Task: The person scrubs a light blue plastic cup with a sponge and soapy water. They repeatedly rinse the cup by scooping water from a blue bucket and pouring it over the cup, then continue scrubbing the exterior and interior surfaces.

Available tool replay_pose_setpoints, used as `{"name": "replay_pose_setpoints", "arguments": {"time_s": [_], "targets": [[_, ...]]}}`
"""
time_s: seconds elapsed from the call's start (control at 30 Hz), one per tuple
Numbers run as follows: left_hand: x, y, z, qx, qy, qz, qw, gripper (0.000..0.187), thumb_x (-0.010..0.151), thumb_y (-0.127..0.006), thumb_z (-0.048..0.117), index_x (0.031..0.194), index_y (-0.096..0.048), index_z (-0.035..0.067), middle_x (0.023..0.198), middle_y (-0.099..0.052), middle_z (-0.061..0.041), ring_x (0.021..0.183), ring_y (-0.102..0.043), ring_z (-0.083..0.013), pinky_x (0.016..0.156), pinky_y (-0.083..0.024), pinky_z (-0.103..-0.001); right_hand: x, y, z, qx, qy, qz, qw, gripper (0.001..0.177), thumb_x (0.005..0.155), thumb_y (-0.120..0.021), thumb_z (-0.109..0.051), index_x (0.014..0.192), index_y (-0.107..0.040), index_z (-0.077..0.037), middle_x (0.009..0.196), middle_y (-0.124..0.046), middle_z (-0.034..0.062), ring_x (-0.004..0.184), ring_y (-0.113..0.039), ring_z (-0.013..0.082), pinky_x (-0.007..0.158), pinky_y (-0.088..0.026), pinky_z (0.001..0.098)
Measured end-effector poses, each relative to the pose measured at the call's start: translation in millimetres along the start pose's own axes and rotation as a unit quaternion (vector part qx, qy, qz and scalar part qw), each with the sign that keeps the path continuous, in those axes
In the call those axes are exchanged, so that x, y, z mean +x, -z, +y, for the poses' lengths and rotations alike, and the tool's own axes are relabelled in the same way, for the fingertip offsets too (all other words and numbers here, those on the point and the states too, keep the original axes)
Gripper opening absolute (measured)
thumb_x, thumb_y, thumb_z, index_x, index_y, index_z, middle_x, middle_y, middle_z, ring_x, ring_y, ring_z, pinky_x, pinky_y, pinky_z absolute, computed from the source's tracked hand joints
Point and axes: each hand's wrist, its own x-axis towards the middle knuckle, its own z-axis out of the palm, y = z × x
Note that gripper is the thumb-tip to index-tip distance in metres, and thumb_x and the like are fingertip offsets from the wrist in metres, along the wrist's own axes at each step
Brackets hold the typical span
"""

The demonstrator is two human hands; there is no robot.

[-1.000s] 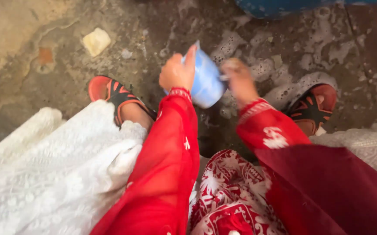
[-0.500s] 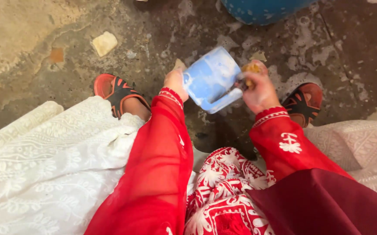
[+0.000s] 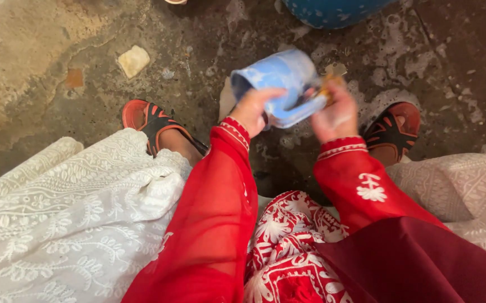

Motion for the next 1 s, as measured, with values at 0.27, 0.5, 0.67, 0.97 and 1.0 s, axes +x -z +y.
{"name": "replay_pose_setpoints", "arguments": {"time_s": [0.27, 0.5, 0.67, 0.97, 1.0], "targets": [[-24.1, -17.9, 26.9, -0.337, -0.014, 0.062, 0.939, 0.055, 0.091, -0.055, 0.038, 0.130, -0.059, -0.002, 0.128, -0.067, -0.018, 0.119, -0.063, -0.0368, 0.107, -0.047, -0.051, -30.3, -62.4, -15.5, -0.210, 0.156, -0.141, 0.955, 0.055, 0.085, -0.053, 0.010, 0.131, -0.044, -0.020, 0.126, -0.054, 0.0052, 0.113, -0.058, 0.0234, 0.096, -0.051, 0.0440], [-36.3, -38.5, 33.7, -0.373, -0.112, 0.034, 0.921, 0.055, 0.095, -0.052, 0.042, 0.135, -0.057, 0.004, 0.130, -0.065, -0.014, 0.121, -0.061, -0.0358, 0.109, -0.042, -0.053, -83.4, -77.6, 26.5, -0.598, 0.311, -0.231, 0.702, 0.050, 0.095, -0.069, 0.009, 0.137, -0.049, -0.010, 0.134, -0.052, 0.0064, 0.127, -0.053, 0.0181, 0.113, -0.044, 0.0345], [-64.9, -82.1, 42.6, -0.378, -0.175, -0.026, 0.909, 0.057, 0.092, -0.059, 0.040, 0.136, -0.057, 0.004, 0.130, -0.066, -0.015, 0.120, -0.062, -0.0340, 0.107, -0.044, -0.052, -119.3, -84.6, 17.7, -0.579, 0.290, -0.239, 0.723, 0.053, 0.093, -0.065, 0.009, 0.139, -0.044, -0.008, 0.134, -0.048, 0.0060, 0.123, -0.050, 0.0173, 0.110, -0.043, 0.0334], [-86.4, -138.7, 36.9, -0.078, -0.213, -0.025, 0.974, 0.047, 0.101, -0.068, 0.006, 0.144, -0.052, -0.002, 0.134, -0.061, -0.014, 0.123, -0.061, -0.0255, 0.110, -0.047, -0.043, -157.7, -127.2, -22.9, -0.600, 0.291, -0.241, 0.705, 0.055, 0.086, -0.064, 0.008, 0.137, -0.049, -0.006, 0.123, -0.057, 0.0051, 0.115, -0.058, 0.0162, 0.098, -0.052, 0.0314], [-88.4, -141.7, 37.5, -0.107, -0.212, 0.005, 0.971, 0.045, 0.102, -0.068, 0.010, 0.143, -0.052, -0.003, 0.133, -0.062, -0.014, 0.122, -0.062, -0.0260, 0.108, -0.048, -0.043, -158.7, -131.2, -26.7, -0.637, 0.347, -0.224, 0.651, 0.054, 0.084, -0.067, 0.007, 0.134, -0.051, -0.007, 0.121, -0.058, 0.0062, 0.113, -0.060, 0.0171, 0.097, -0.052, 0.0316]]}}
